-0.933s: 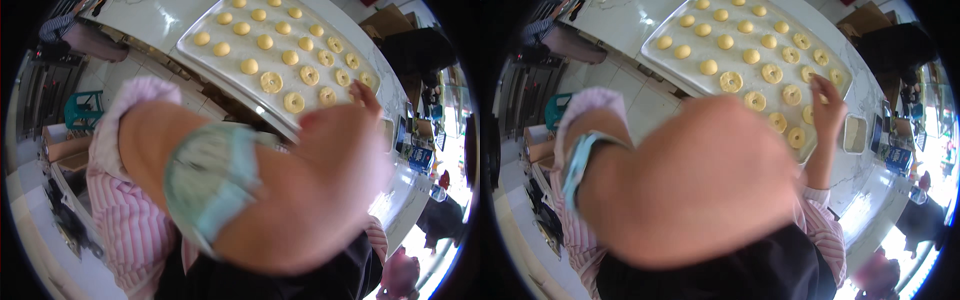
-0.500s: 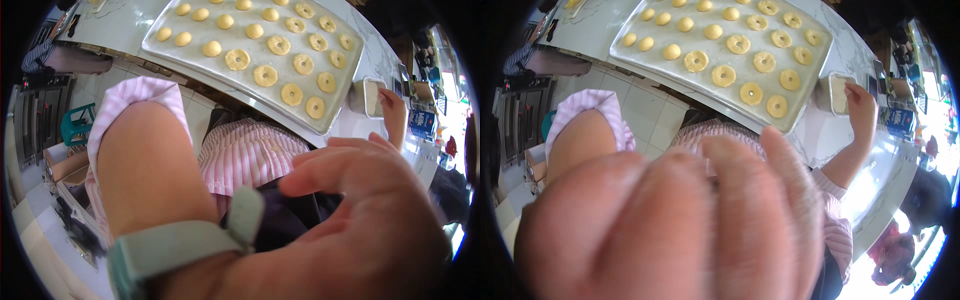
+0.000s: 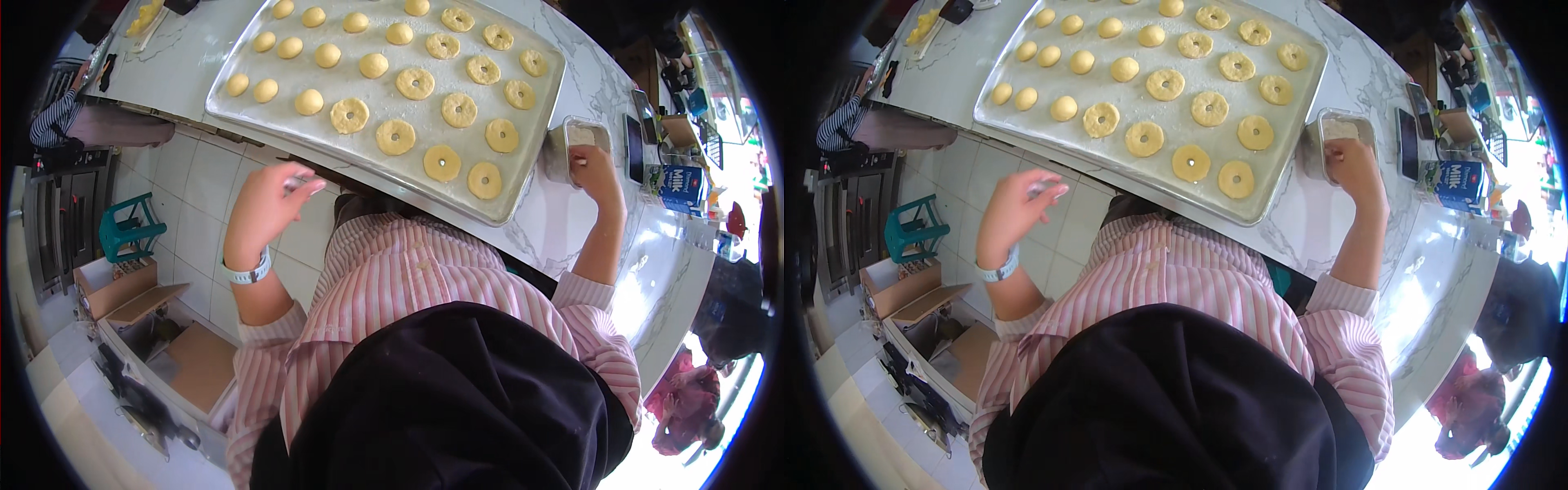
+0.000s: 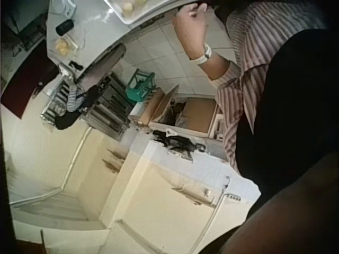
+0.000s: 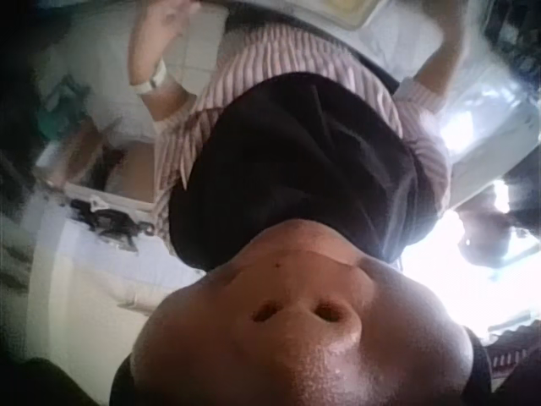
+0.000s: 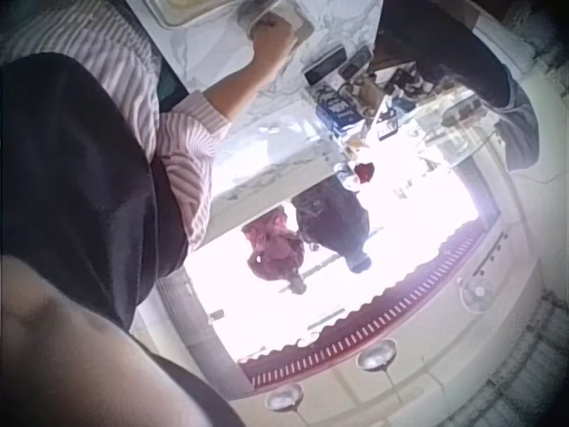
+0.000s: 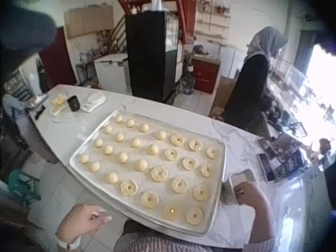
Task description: The person is shaping and punching holes in small rounds of dough on a baking sheet to make donuts.
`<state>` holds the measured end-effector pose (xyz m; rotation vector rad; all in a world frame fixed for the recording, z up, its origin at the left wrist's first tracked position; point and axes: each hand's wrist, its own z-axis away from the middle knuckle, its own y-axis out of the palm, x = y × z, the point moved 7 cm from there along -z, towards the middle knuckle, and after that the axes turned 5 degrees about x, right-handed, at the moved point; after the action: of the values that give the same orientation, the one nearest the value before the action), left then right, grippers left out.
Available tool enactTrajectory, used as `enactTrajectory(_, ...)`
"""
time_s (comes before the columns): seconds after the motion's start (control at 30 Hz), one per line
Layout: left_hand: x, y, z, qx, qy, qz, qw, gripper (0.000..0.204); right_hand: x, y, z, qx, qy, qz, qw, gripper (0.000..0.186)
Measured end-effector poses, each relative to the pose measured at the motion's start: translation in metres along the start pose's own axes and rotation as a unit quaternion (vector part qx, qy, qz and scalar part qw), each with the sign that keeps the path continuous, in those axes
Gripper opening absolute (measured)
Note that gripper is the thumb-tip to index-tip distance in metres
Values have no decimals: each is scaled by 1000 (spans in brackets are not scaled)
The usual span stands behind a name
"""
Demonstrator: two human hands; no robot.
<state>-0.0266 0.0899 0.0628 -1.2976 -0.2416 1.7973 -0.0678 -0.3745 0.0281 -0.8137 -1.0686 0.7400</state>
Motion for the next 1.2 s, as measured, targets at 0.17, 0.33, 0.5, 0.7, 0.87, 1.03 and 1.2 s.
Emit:
enactTrajectory(0.17, 70, 6, 7, -28, -77, 138, 987, 29, 9, -3, 2, -7, -37, 65, 997, 26)
enactTrajectory(0.33, 79, -2, -15, -92, -3, 371, 924, 39, 62, -23, 18, -117, -31, 125, 985, 29)
enactTrajectory(0.5, 25, 61, -93, 163, 43, 790, 590, 77, 196, 54, 12, -22, -300, -72, 951, 42)
enactTrajectory(0.7, 9, 49, -140, 264, 124, 862, 415, 87, 264, 151, -56, -3, -352, 110, 930, 59)
enactTrajectory(0.87, 55, 15, -121, 91, 88, 860, 495, 79, 265, 169, -98, -24, -342, 171, 923, 69)
enactTrajectory(1.03, 79, -2, -112, 66, 77, 886, 453, 64, 266, 177, -99, 9, -352, 219, 910, 70)
enactTrajectory(1.2, 88, 0, -114, 73, 75, 889, 446, 58, 272, 182, -96, 57, -361, 193, 910, 67)
